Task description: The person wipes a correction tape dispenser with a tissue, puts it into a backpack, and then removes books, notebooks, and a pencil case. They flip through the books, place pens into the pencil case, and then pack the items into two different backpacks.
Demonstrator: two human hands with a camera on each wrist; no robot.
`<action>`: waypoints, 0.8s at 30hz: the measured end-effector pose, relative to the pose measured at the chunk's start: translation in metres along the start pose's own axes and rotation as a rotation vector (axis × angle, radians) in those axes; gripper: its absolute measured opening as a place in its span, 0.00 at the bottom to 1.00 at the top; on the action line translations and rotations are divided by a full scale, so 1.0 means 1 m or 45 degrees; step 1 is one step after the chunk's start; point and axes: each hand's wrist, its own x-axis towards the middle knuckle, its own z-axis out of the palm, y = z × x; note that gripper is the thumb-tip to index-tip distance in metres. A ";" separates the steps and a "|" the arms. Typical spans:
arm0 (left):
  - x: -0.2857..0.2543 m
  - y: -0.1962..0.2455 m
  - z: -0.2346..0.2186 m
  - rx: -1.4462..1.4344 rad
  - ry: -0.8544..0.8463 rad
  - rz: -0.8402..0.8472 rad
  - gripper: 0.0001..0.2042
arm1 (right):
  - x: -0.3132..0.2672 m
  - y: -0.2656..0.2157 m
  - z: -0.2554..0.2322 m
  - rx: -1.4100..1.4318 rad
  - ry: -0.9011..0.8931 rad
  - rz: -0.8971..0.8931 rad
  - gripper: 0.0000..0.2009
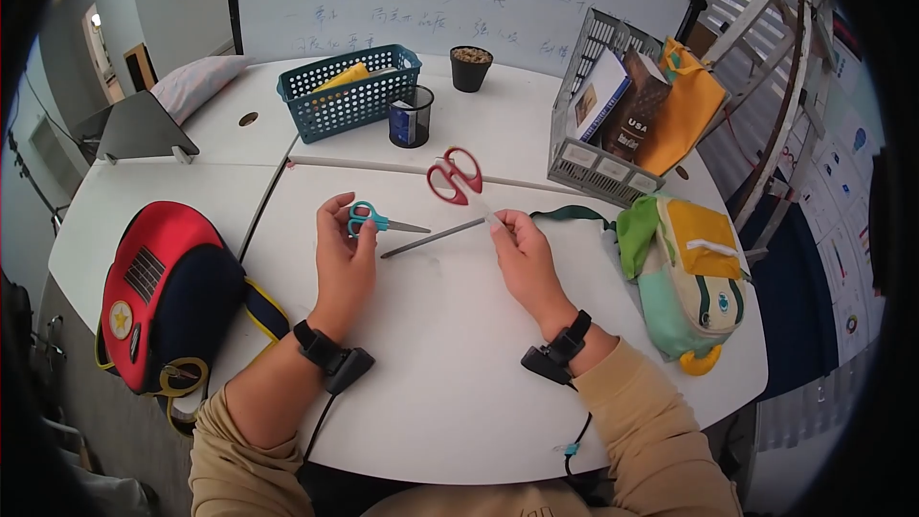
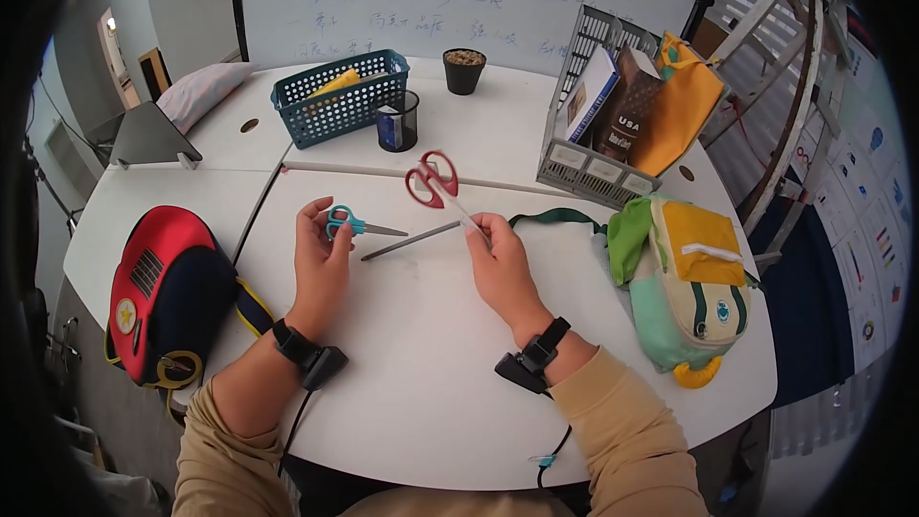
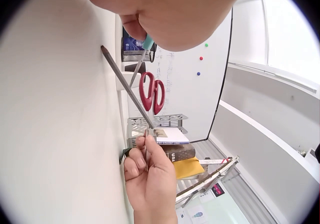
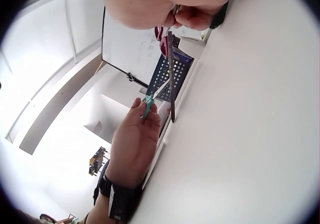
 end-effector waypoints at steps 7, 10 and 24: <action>-0.007 0.011 0.002 -0.015 -0.103 0.023 0.14 | 0.000 -0.007 0.002 0.124 0.225 -0.181 0.11; -0.010 0.015 0.005 -0.072 -0.179 -0.053 0.14 | 0.000 -0.013 0.001 0.511 0.012 -0.261 0.12; -0.018 0.012 0.018 -0.289 -0.371 0.018 0.09 | -0.021 -0.042 0.011 -0.466 -0.354 -0.501 0.11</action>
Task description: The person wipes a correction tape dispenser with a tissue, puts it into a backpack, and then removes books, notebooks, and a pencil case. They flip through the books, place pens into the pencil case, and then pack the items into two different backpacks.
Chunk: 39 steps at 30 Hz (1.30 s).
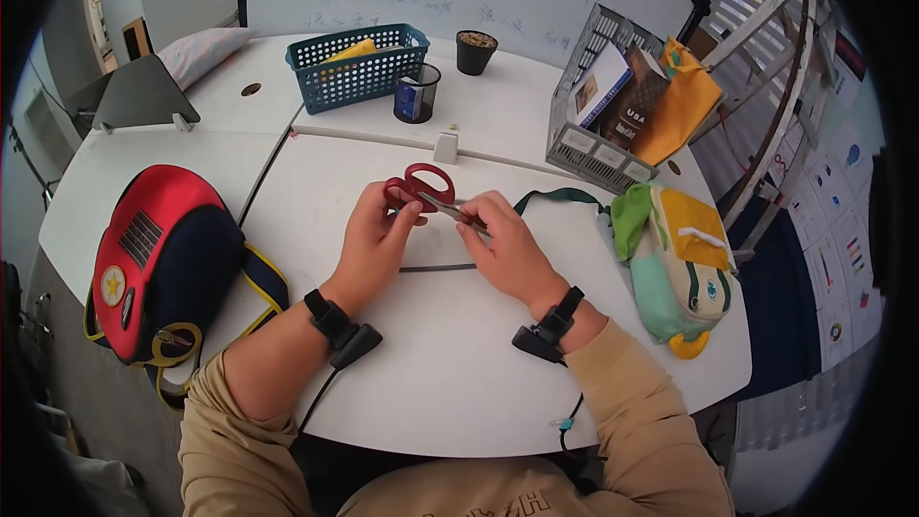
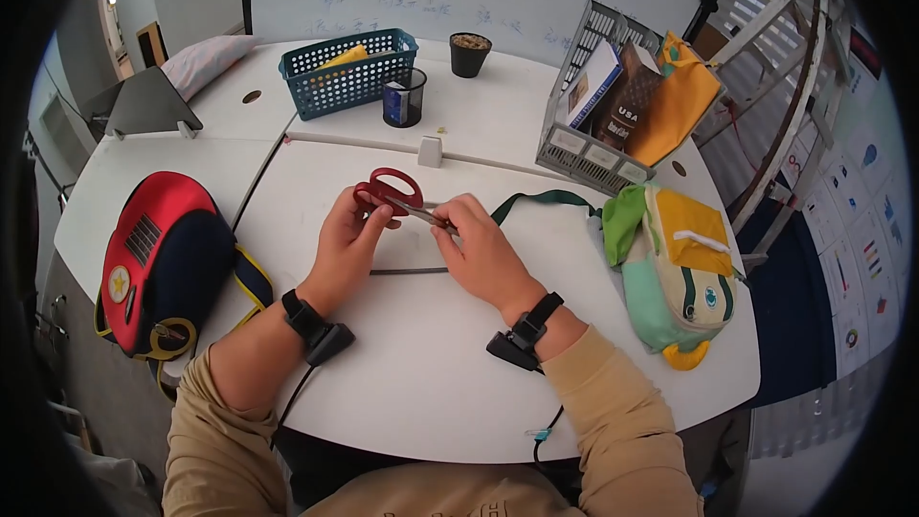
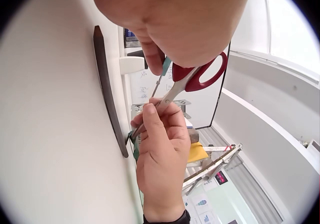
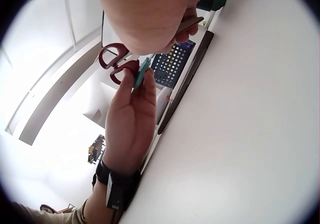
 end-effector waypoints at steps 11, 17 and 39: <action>-0.004 0.014 0.008 -0.182 -0.045 -0.076 0.09 | 0.011 -0.027 -0.009 -0.356 0.085 -0.263 0.16; -0.008 0.002 0.006 -0.159 -0.091 0.126 0.10 | 0.022 -0.041 -0.030 -0.503 -0.022 -0.390 0.14; -0.029 0.006 -0.001 0.732 -0.445 0.136 0.22 | 0.182 -0.063 -0.081 0.105 0.297 -0.033 0.14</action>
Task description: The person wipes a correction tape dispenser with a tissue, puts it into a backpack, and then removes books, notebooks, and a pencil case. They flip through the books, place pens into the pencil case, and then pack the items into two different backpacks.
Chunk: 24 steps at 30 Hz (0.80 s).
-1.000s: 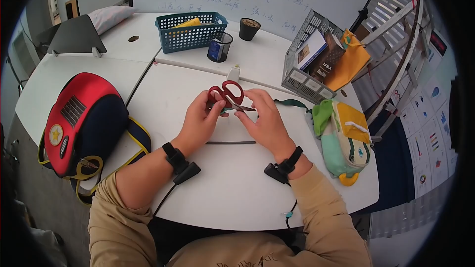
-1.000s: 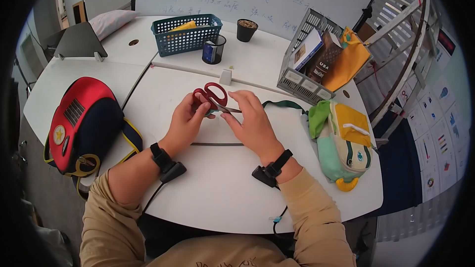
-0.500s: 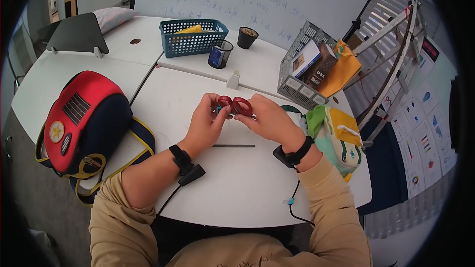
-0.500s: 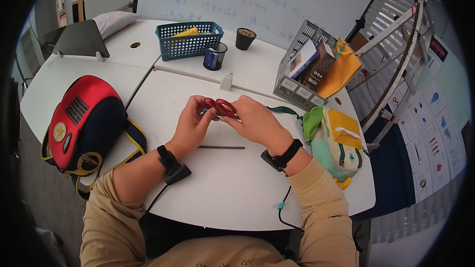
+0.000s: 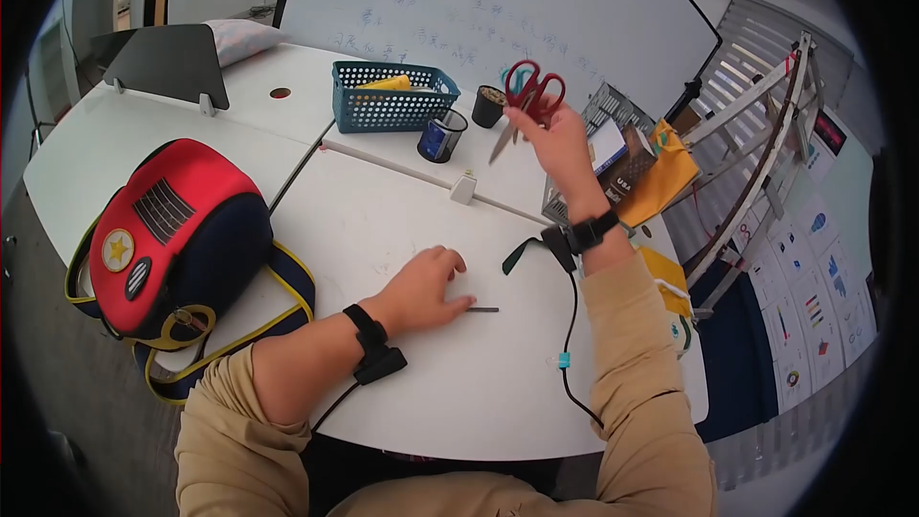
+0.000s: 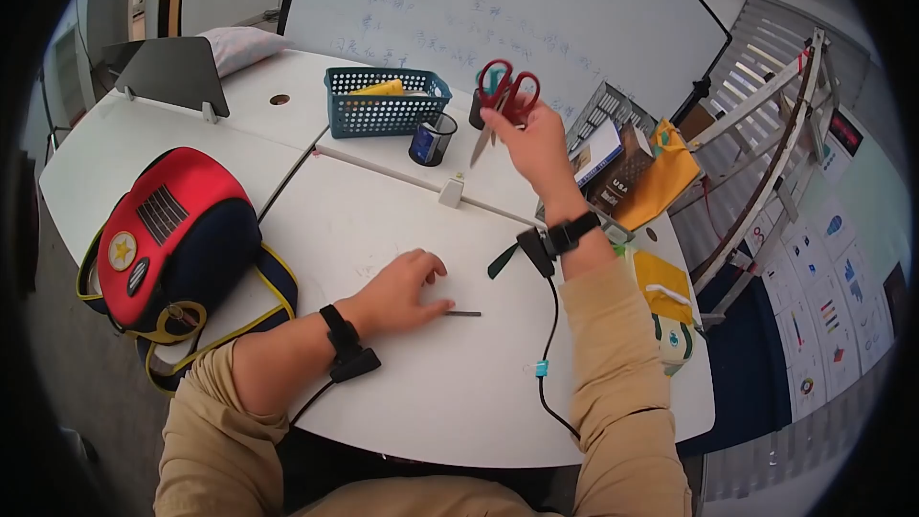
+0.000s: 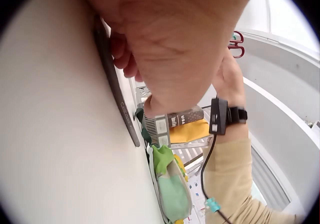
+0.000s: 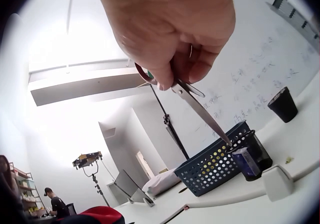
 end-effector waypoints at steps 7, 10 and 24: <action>0.001 0.006 -0.009 0.169 -0.262 0.162 0.09 | 0.090 0.081 0.051 0.025 0.294 -0.231 0.15; 0.000 0.004 -0.008 0.179 -0.248 0.168 0.06 | 0.104 0.112 0.076 -0.067 0.313 -0.110 0.16; -0.003 0.001 -0.006 0.202 -0.212 0.178 0.04 | 0.078 0.157 0.122 -0.554 0.273 0.078 0.18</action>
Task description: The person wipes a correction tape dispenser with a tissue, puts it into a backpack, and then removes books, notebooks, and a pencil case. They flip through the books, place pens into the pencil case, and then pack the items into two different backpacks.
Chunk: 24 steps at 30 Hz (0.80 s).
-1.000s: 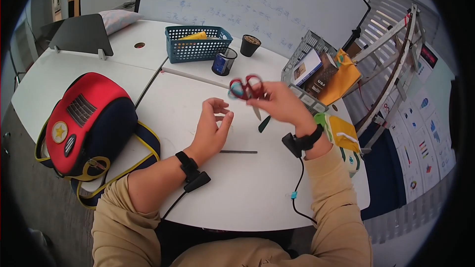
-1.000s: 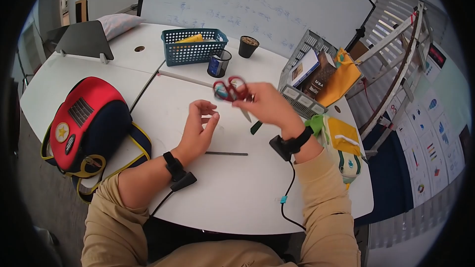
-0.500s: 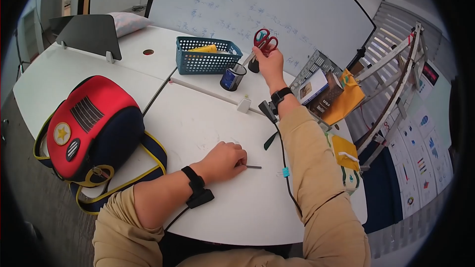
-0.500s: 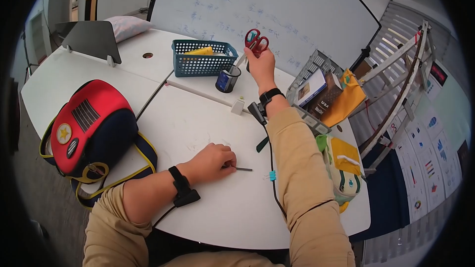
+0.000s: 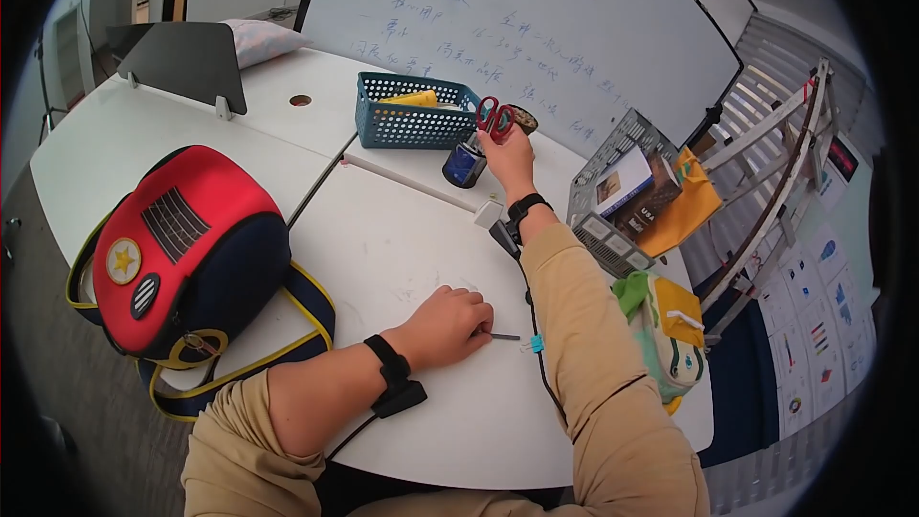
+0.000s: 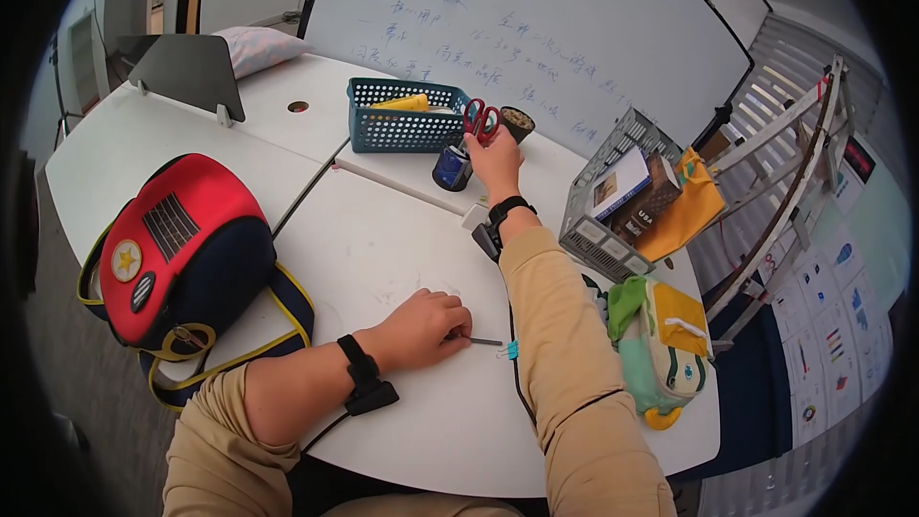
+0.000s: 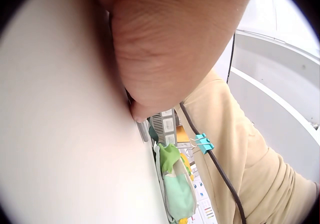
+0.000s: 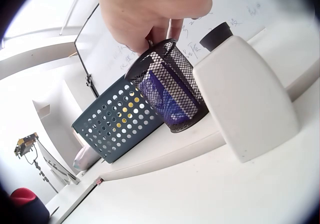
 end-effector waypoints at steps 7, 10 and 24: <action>0.002 0.000 0.000 0.030 -0.010 0.011 0.05 | -0.002 0.002 -0.007 -0.053 -0.096 0.026 0.19; 0.002 -0.003 0.004 0.081 0.047 0.071 0.05 | -0.003 0.004 -0.014 -0.005 -0.044 -0.076 0.24; 0.018 0.007 -0.006 -0.333 0.830 -0.236 0.08 | -0.072 -0.023 -0.161 0.890 -1.088 0.169 0.13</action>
